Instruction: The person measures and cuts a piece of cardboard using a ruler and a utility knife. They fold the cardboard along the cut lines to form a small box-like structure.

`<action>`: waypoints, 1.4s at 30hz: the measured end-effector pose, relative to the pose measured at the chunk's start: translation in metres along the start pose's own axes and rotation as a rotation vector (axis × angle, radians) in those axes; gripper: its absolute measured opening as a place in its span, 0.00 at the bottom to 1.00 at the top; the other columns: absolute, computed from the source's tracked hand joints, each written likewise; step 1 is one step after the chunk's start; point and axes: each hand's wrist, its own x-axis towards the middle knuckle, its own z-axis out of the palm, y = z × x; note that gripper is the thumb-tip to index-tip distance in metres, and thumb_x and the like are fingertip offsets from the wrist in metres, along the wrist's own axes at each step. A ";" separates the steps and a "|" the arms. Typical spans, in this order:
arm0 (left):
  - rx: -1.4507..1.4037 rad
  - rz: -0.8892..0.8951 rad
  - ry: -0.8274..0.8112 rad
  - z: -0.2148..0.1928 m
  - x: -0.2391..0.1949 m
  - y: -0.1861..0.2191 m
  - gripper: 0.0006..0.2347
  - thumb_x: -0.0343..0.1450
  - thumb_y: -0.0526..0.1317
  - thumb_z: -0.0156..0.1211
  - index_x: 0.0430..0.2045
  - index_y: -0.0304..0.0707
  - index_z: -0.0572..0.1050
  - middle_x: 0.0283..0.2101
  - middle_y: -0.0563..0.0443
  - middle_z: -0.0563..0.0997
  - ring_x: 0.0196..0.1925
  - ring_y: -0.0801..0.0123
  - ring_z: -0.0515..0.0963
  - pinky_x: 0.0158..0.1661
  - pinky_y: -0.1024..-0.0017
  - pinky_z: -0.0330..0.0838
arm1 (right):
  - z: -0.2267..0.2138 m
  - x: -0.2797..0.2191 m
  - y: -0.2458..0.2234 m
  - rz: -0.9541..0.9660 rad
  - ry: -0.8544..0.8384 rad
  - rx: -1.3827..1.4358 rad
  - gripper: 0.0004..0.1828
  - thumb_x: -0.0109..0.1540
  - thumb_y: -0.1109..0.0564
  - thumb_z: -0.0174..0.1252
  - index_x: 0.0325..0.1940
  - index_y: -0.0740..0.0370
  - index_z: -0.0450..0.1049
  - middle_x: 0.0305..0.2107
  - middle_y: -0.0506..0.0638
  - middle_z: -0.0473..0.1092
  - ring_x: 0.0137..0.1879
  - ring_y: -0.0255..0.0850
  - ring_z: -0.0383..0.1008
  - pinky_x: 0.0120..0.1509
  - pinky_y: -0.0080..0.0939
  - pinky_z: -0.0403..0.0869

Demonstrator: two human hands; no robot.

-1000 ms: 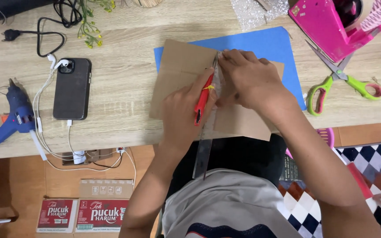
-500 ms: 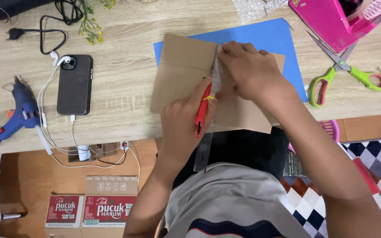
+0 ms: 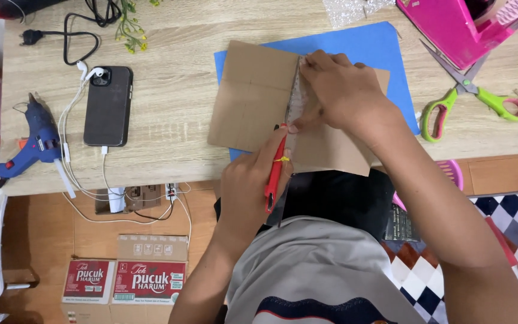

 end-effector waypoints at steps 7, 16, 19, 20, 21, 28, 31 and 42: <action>0.029 0.009 0.001 -0.012 -0.018 0.006 0.15 0.73 0.34 0.58 0.56 0.43 0.73 0.23 0.54 0.76 0.22 0.64 0.73 0.25 0.66 0.64 | -0.002 -0.001 -0.003 0.005 -0.011 -0.003 0.60 0.43 0.22 0.72 0.69 0.56 0.63 0.64 0.47 0.57 0.67 0.55 0.59 0.58 0.64 0.67; -0.119 0.042 -0.041 -0.026 -0.040 0.011 0.14 0.78 0.36 0.54 0.59 0.35 0.69 0.35 0.52 0.82 0.31 0.67 0.79 0.32 0.69 0.69 | -0.005 -0.002 -0.006 0.007 -0.010 -0.039 0.63 0.45 0.24 0.72 0.73 0.59 0.59 0.65 0.49 0.57 0.67 0.57 0.59 0.57 0.67 0.68; -0.079 0.056 0.001 -0.025 -0.046 0.010 0.13 0.77 0.35 0.56 0.56 0.35 0.71 0.27 0.51 0.80 0.22 0.65 0.73 0.27 0.66 0.65 | -0.011 -0.003 -0.012 0.051 -0.059 -0.037 0.60 0.45 0.25 0.72 0.73 0.56 0.61 0.66 0.48 0.56 0.69 0.55 0.58 0.59 0.65 0.67; -0.078 0.058 0.003 -0.027 -0.047 0.013 0.13 0.77 0.35 0.56 0.56 0.35 0.71 0.27 0.51 0.80 0.22 0.65 0.73 0.27 0.66 0.65 | -0.011 -0.002 -0.012 0.051 -0.057 -0.037 0.60 0.45 0.25 0.72 0.73 0.56 0.61 0.66 0.48 0.56 0.69 0.55 0.58 0.59 0.65 0.67; -0.081 0.033 0.008 -0.029 -0.049 0.015 0.13 0.77 0.36 0.56 0.56 0.36 0.72 0.25 0.52 0.78 0.21 0.65 0.70 0.27 0.67 0.65 | -0.011 -0.001 -0.011 0.055 -0.064 -0.048 0.61 0.45 0.24 0.71 0.73 0.55 0.60 0.66 0.47 0.56 0.69 0.55 0.58 0.60 0.65 0.67; -0.071 0.035 -0.001 -0.031 -0.068 0.011 0.15 0.77 0.37 0.56 0.58 0.35 0.71 0.30 0.51 0.80 0.19 0.64 0.68 0.26 0.66 0.66 | -0.018 -0.002 -0.017 0.068 -0.119 -0.085 0.57 0.48 0.25 0.69 0.71 0.54 0.60 0.65 0.47 0.55 0.66 0.56 0.59 0.50 0.65 0.71; -0.106 0.013 -0.030 -0.039 -0.066 0.013 0.14 0.76 0.37 0.56 0.56 0.33 0.72 0.27 0.48 0.79 0.20 0.63 0.69 0.25 0.64 0.65 | -0.023 -0.004 -0.021 0.099 -0.147 -0.009 0.60 0.46 0.31 0.73 0.75 0.55 0.57 0.71 0.46 0.49 0.73 0.57 0.52 0.58 0.73 0.68; -0.288 -0.070 0.093 -0.064 -0.066 0.006 0.14 0.75 0.35 0.59 0.55 0.38 0.74 0.35 0.50 0.77 0.27 0.72 0.75 0.32 0.73 0.72 | -0.030 -0.009 -0.022 0.043 -0.155 0.011 0.57 0.50 0.33 0.71 0.74 0.59 0.57 0.71 0.51 0.49 0.73 0.59 0.52 0.54 0.72 0.70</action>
